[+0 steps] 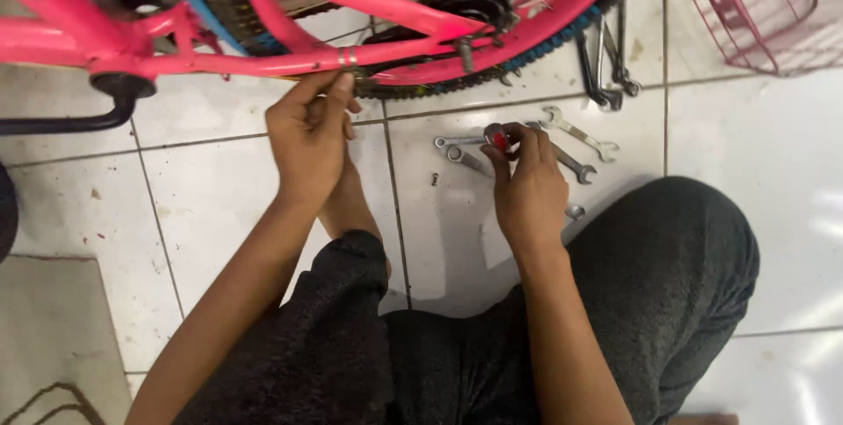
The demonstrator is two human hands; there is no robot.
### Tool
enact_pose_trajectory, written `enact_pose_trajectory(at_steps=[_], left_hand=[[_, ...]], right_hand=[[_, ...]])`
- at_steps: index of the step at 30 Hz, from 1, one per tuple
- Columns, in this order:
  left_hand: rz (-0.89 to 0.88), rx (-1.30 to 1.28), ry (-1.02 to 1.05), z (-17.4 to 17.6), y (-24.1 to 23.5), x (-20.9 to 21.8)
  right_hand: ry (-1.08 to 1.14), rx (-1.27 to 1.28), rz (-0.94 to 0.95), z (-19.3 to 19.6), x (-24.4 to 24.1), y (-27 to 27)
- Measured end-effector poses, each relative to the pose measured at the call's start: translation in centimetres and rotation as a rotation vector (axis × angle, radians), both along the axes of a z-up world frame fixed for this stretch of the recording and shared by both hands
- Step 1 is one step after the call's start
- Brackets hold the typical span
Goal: The person sits on the floor and works on the rear wheel area of a pink bicycle. They use their hands to manipulate a small metal part near the chainstay and later use a screwdriver to tighten a screw on the bicycle frame.
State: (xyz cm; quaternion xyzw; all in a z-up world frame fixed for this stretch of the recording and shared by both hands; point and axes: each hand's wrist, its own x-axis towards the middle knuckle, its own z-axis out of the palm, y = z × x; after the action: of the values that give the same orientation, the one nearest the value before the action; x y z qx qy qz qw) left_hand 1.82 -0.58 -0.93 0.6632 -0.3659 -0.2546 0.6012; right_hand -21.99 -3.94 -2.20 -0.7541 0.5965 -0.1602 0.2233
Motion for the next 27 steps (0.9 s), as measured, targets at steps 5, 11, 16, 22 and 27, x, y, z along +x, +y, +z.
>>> enact_pose_trajectory(at_steps=[5,11,16,22,27], left_hand=[[-0.042,-0.021,0.006,-0.8,0.3,0.9],[-0.045,-0.024,-0.037,-0.7,0.0,1.3],[-0.064,-0.083,-0.134,-0.3,0.0,1.7],[-0.119,-0.113,-0.265,-0.5,-0.3,2.4],[-0.177,-0.106,-0.265,-0.5,-0.1,2.6]], right_hand=[[-0.658,0.066,0.011,2.3,5.5,1.1],[-1.149,0.153,-0.111,2.7,10.9,1.6],[-1.25,0.166,-0.176,1.5,11.4,1.7],[-1.137,0.115,-0.087,4.1,11.9,2.8],[-0.913,0.021,-0.03,4.1,12.2,3.3]])
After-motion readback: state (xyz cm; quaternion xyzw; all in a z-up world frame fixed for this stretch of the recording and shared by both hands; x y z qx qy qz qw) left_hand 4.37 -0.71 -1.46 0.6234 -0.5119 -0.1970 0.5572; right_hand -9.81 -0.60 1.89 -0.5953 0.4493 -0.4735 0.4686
